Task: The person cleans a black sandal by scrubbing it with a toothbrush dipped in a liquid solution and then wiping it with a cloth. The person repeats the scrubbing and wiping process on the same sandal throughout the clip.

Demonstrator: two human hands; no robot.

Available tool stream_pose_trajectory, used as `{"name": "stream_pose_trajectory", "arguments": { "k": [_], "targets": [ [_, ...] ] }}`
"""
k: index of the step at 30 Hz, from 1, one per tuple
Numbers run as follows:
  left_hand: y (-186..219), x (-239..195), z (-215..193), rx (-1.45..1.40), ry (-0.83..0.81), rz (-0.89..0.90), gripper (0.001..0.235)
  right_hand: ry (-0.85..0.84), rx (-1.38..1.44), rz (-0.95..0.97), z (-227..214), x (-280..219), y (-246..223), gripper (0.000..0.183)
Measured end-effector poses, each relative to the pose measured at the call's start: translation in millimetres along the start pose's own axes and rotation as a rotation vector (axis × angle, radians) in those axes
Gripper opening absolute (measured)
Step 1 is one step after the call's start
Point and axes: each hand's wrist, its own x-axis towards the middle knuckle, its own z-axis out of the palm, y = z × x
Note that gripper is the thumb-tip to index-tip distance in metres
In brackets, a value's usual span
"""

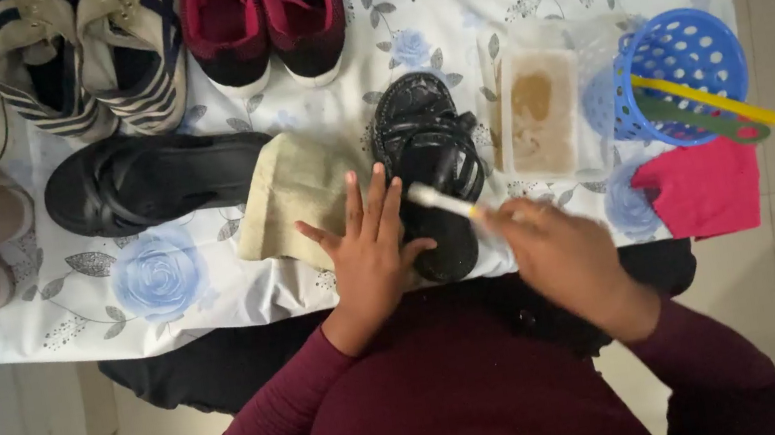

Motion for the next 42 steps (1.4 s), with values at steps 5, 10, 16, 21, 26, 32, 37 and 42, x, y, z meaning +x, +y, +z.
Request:
{"name": "stream_pose_trajectory", "arguments": {
  "k": [5,10,16,21,26,32,37,42],
  "targets": [
    [3,4,-9,-0.022,-0.045,0.002,0.096,0.008,0.058,-0.014,6,-1,-5,0.031],
    [2,7,-11,-0.020,-0.091,0.016,0.097,0.027,0.040,0.011,7,-5,-9,0.023],
    [-1,11,-10,-0.011,-0.150,0.074,0.095,-0.139,0.187,0.101,17,-14,9,0.034],
    [-1,16,-11,0.014,-0.170,0.089,0.101,0.019,0.174,0.091,18,-14,-9,0.023],
    [-2,18,-11,0.020,-0.201,0.094,0.100,-0.017,0.107,0.151,28,-11,11,0.027],
    [-3,21,-9,0.033,-0.190,0.112,0.093,-0.049,0.155,0.169,28,-17,16,0.036],
    [2,22,-15,0.030,-0.216,0.206,0.074,0.005,-0.040,0.265,27,-18,22,0.028],
    [2,17,-10,0.121,-0.187,0.288,0.053,-0.096,0.039,0.198,-6,-14,6,0.033]
  ]
}}
